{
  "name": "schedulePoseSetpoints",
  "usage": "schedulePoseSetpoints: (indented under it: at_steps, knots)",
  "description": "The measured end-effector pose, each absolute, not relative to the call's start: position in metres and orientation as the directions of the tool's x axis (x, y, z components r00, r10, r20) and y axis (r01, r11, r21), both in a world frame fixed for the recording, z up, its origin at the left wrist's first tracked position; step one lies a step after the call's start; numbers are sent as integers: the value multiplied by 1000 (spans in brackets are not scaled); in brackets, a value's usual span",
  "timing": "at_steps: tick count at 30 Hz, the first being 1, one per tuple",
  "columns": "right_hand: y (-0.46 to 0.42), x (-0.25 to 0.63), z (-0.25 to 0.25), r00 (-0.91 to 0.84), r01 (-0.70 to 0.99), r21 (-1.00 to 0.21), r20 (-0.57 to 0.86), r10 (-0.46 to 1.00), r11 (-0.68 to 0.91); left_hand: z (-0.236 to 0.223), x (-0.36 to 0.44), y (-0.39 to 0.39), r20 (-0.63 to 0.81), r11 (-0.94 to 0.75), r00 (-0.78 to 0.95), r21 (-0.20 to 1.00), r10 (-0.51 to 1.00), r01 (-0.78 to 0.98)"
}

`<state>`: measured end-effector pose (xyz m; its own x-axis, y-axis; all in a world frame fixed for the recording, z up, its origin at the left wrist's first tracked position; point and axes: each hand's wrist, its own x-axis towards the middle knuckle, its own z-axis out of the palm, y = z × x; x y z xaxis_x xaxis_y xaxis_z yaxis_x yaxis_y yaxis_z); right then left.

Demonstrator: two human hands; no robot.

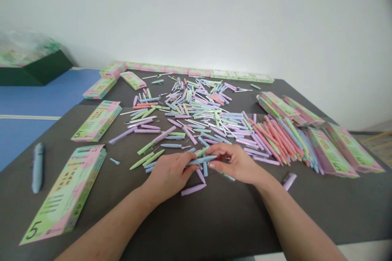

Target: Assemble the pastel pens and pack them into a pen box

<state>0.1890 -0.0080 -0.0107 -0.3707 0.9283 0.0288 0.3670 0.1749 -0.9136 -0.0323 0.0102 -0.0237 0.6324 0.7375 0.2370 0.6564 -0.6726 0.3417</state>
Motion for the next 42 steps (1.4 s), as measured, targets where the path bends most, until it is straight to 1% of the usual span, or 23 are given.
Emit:
schedulePoseSetpoints:
  at_steps: [3, 8, 13, 17, 21, 26, 30, 36, 42]
  knots:
    - [-9, 187, -9, -326, 394, -892, 91, 941, 223, -23, -33, 11, 223, -669, 635, 347, 740, 658]
    - [-7, 184, -14, -284, 436, -880, 62, 957, 186, -27, -32, 11, 228, -678, 641, 321, 733, 662]
    - [-8, 181, -17, -275, 369, -922, 13, 961, 118, -32, -32, 11, 273, -698, 643, 272, 716, 662]
    - [-8, 178, -18, -243, 268, -963, -24, 970, 44, -33, -33, 12, 296, -711, 647, 258, 703, 655]
    - [-6, 181, -16, -203, 170, -985, -57, 978, -23, -30, -35, 15, 306, -698, 627, 297, 716, 652]
    - [-5, 188, -9, -127, 168, -986, -26, 992, -4, -24, -38, 18, 269, -644, 587, 389, 763, 659]
    - [-5, 188, -8, -141, 141, -990, -20, 990, 0, -24, -37, 19, 345, -670, 576, 422, 742, 611]
    - [-5, 185, -10, -141, 88, -996, -41, 989, -29, -28, -37, 18, 456, -725, 566, 382, 687, 573]
    - [-4, 186, -9, -157, 52, -997, -57, 986, -49, -30, -38, 17, 521, -753, 555, 335, 648, 566]
